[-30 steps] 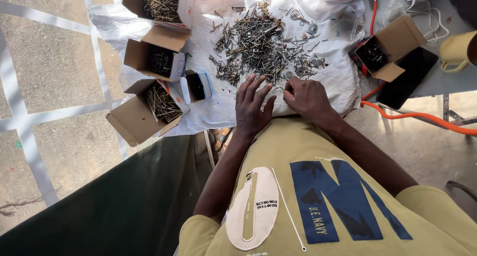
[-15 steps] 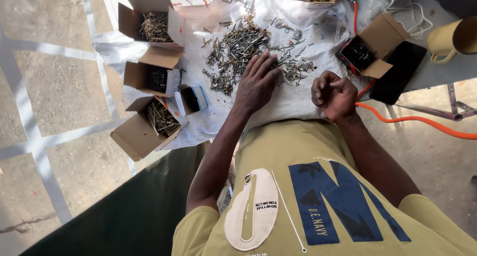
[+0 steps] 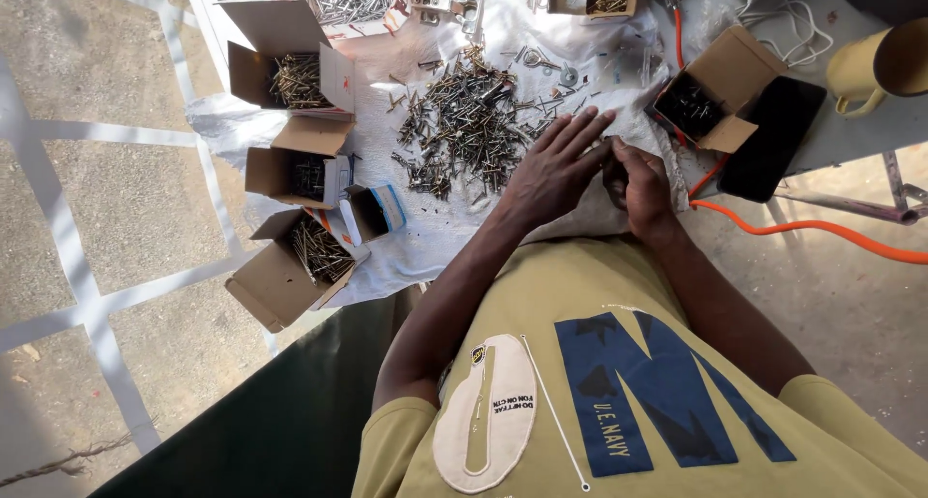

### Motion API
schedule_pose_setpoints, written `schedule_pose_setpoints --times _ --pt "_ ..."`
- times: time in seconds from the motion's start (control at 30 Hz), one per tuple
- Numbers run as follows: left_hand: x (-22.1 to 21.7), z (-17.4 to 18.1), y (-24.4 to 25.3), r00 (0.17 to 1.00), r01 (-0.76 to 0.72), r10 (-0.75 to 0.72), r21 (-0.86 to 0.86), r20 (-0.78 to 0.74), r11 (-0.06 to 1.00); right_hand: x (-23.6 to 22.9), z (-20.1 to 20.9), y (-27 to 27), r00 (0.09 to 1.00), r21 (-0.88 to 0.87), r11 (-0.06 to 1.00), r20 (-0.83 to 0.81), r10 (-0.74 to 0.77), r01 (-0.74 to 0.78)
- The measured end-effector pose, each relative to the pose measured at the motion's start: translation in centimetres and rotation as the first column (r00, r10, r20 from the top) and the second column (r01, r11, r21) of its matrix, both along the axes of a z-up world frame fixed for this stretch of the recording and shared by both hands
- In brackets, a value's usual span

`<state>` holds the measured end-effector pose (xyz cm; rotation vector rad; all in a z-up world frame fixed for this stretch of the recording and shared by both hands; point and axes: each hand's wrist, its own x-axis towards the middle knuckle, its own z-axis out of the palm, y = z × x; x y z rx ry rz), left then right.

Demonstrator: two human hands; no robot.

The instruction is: Sorting small metal fasteners from a large pile into multiple cardboard boxes

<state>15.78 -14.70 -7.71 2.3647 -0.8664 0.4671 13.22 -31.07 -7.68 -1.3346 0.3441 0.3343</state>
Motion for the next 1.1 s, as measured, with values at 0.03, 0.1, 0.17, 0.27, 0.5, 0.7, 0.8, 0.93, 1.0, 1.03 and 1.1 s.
schedule_pose_setpoints --times 0.03,0.1,0.17,0.27,0.5,0.7,0.8,0.93,1.0,1.03,1.1 --pt "0.4 -0.8 0.0 1.0 0.001 -0.001 0.0 0.001 1.0 -0.1 0.3 -0.1 1.0 0.0 1.0 0.001 -0.001 0.001" --pt "1.4 -2.4 -0.1 0.999 0.021 -0.022 0.013 0.03 1.0 0.0 0.9 -0.5 1.0 0.009 1.0 -0.017 0.019 -0.019" --pt "1.4 -2.1 1.1 0.999 0.011 -0.012 0.041 0.036 0.999 0.0 0.4 -0.5 1.0 0.02 1.0 -0.022 0.015 -0.014" --pt "0.8 -0.5 3.0 0.999 -0.021 0.017 0.075 0.047 0.997 -0.4 0.9 -0.2 0.999 0.023 1.0 -0.034 0.01 -0.01" --pt "-1.0 1.7 8.9 0.971 -0.229 0.225 0.048 0.083 0.972 0.1 1.2 0.3 0.999 -0.007 0.999 -0.02 0.045 -0.045" --pt "-2.9 2.9 9.7 0.921 -0.375 0.377 -0.042 0.099 0.926 3.6 3.4 2.0 0.928 -0.601 0.778 0.156 0.34 -0.184" --pt "-3.5 2.7 8.8 0.895 -0.428 0.433 -0.068 0.106 0.901 6.8 3.7 4.4 0.86 -0.808 0.574 0.195 0.471 -0.131" --pt "-4.4 3.4 8.8 0.908 -0.418 0.418 -0.002 -0.035 0.908 10.2 2.9 7.2 0.793 -0.941 0.324 0.124 0.596 -0.097" --pt "-4.6 3.1 9.0 0.905 -0.424 0.424 0.019 -0.022 0.905 11.2 3.2 7.8 0.768 -0.94 0.19 -0.103 0.632 -0.282" --pt "-4.6 3.2 9.0 0.896 -0.444 0.444 0.015 -0.025 0.896 11.3 3.5 7.9 0.754 -0.941 0.179 -0.107 0.648 -0.287" --pt "-4.3 3.4 9.0 0.91 -0.414 0.414 -0.011 -0.022 0.91 11.5 4.2 8.1 0.735 -0.903 0.186 -0.182 0.653 -0.389"
